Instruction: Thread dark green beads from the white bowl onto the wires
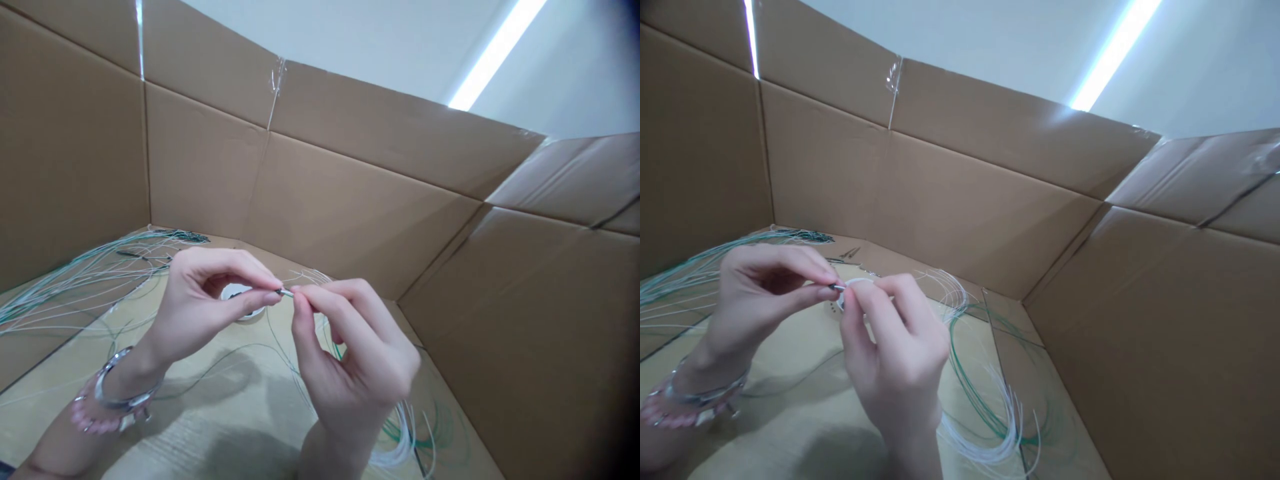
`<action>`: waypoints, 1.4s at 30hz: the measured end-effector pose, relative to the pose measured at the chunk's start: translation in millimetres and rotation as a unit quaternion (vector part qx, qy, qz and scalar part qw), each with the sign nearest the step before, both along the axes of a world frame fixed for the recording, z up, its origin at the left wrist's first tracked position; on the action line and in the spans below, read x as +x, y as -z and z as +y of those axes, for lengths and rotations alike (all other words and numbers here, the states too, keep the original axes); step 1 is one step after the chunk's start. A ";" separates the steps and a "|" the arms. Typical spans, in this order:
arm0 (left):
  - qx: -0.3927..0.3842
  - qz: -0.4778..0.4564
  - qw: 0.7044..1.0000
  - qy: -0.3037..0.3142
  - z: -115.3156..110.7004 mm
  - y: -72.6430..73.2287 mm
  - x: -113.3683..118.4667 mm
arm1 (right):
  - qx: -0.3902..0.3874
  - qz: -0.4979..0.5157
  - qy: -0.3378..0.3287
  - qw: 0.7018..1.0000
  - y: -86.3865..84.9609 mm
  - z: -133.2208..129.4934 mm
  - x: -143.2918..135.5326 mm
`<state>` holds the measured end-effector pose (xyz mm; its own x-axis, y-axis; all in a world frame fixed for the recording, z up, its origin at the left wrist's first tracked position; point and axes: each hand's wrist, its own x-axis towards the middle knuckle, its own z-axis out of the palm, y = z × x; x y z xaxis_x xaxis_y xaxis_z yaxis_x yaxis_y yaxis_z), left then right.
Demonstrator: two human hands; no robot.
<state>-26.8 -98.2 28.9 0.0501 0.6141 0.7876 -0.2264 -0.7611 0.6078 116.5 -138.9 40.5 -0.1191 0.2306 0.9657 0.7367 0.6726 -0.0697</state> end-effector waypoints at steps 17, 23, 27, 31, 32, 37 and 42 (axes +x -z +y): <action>0.110 0.124 0.975 -0.145 1.8 5.9 -4.4 | -0.092 -0.048 -0.016 0.994 -1.8 7.1 3.9; 0.117 0.129 0.973 -0.151 4.2 6.7 -5.6 | -0.126 -0.002 -0.074 0.989 -2.6 14.3 7.1; 0.160 0.177 0.956 -0.172 6.4 3.1 -8.6 | -0.175 0.002 -0.088 0.981 -3.5 18.2 7.9; 0.217 0.224 0.929 -0.202 8.0 1.2 -10.4 | -0.267 0.030 -0.152 0.951 -3.8 22.8 7.5; 0.220 0.228 0.925 -0.209 8.7 1.1 -10.4 | -0.282 0.040 -0.164 0.945 -3.7 23.9 7.8; 0.181 0.196 0.938 -0.223 14.8 4.5 -11.7 | -0.306 0.083 -0.197 0.928 -3.2 27.8 12.7; 0.106 0.068 0.970 -0.206 22.3 4.8 -20.1 | -0.288 0.082 -0.196 0.934 -3.0 31.4 18.9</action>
<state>-46.9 -75.8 24.1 -0.0526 0.4289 0.9018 0.1961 -0.8810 0.4305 135.4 -107.5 43.5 -0.1658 0.6868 0.7076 0.3893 0.7049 -0.5929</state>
